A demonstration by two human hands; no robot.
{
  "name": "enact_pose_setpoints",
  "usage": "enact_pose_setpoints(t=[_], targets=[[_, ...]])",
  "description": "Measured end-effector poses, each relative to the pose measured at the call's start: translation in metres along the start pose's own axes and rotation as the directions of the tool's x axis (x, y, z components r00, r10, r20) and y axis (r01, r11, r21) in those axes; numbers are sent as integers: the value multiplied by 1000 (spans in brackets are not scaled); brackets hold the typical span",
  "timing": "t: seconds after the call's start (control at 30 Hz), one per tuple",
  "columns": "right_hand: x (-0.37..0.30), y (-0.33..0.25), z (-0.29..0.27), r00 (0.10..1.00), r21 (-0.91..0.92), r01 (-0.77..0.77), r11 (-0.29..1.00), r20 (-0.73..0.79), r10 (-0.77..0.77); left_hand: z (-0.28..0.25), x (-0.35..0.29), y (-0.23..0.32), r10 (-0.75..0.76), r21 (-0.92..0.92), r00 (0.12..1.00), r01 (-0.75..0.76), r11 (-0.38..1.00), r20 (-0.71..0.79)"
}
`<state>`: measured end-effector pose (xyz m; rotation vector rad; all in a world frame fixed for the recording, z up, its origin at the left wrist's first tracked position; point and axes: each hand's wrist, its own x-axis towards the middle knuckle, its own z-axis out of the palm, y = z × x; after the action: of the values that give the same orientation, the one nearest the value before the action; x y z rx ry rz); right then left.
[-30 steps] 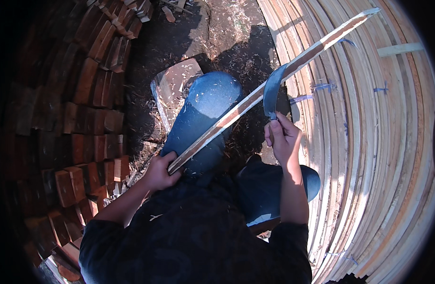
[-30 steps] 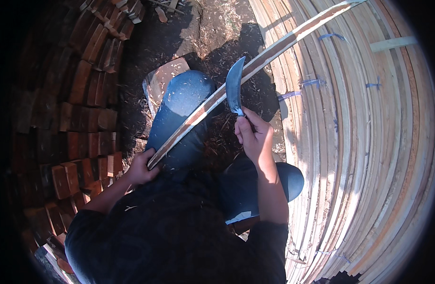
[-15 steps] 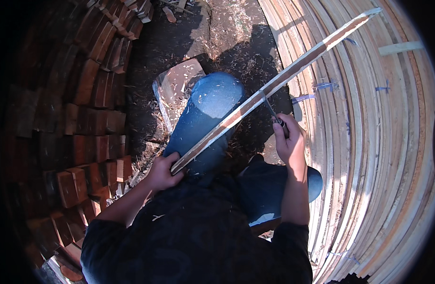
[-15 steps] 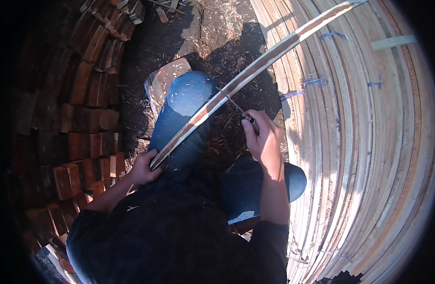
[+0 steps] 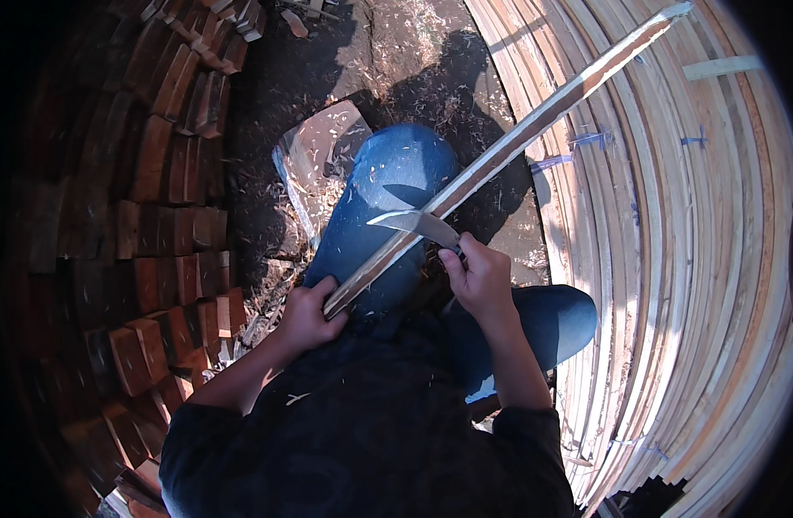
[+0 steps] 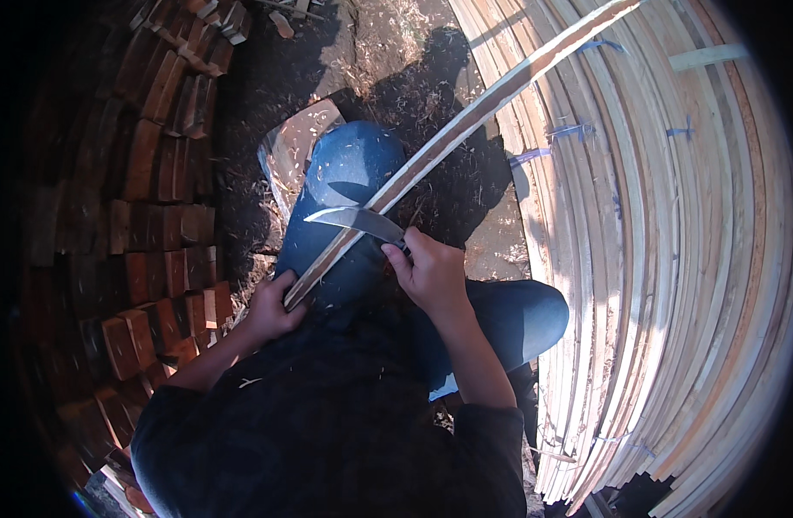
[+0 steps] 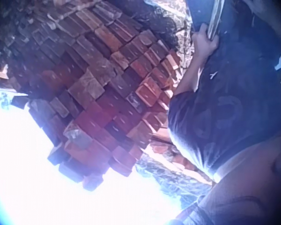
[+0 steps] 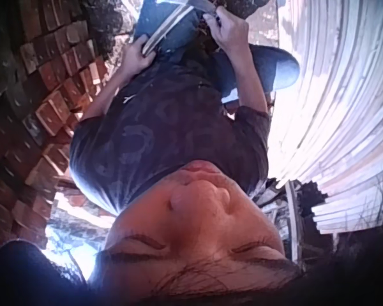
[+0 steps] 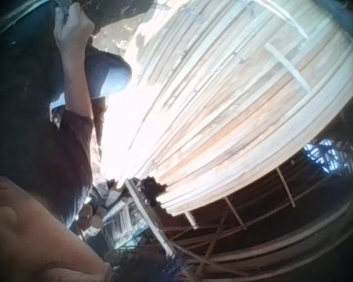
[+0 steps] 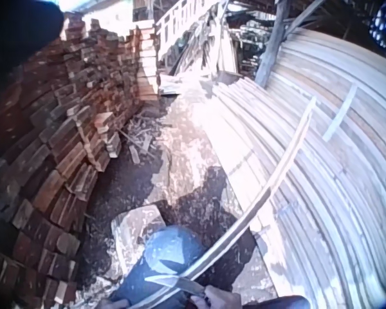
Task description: The person holds a long wooden stick on their lap and uses a curved knife to shave off thin strips of wood along its length. The person repeatedly shaves the stick, creating wood shavings that fall onto their lap and the ground.
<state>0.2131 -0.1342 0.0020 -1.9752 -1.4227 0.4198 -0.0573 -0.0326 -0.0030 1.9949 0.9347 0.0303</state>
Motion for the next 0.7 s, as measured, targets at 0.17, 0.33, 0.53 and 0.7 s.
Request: enact_pose_setpoints(t=[0.17, 0.33, 0.53, 0.7], targets=[[8, 0, -17, 995, -263, -89, 961, -63, 75, 1, 1, 0, -9, -30, 1000, 9, 999, -8], [19, 32, -37, 964, -170, -224, 960, -181, 193, 2, 1, 2, 6, -35, 1000, -7, 999, -25], [7, 9, -25, 992, -195, -118, 974, 15, 124, -1, 4, 3, 3, -38, 1000, -3, 999, -3], [17, 10, -30, 998, -331, -45, 942, -47, 32, 0, 3, -2, 3, -61, 1000, -2, 998, 15]])
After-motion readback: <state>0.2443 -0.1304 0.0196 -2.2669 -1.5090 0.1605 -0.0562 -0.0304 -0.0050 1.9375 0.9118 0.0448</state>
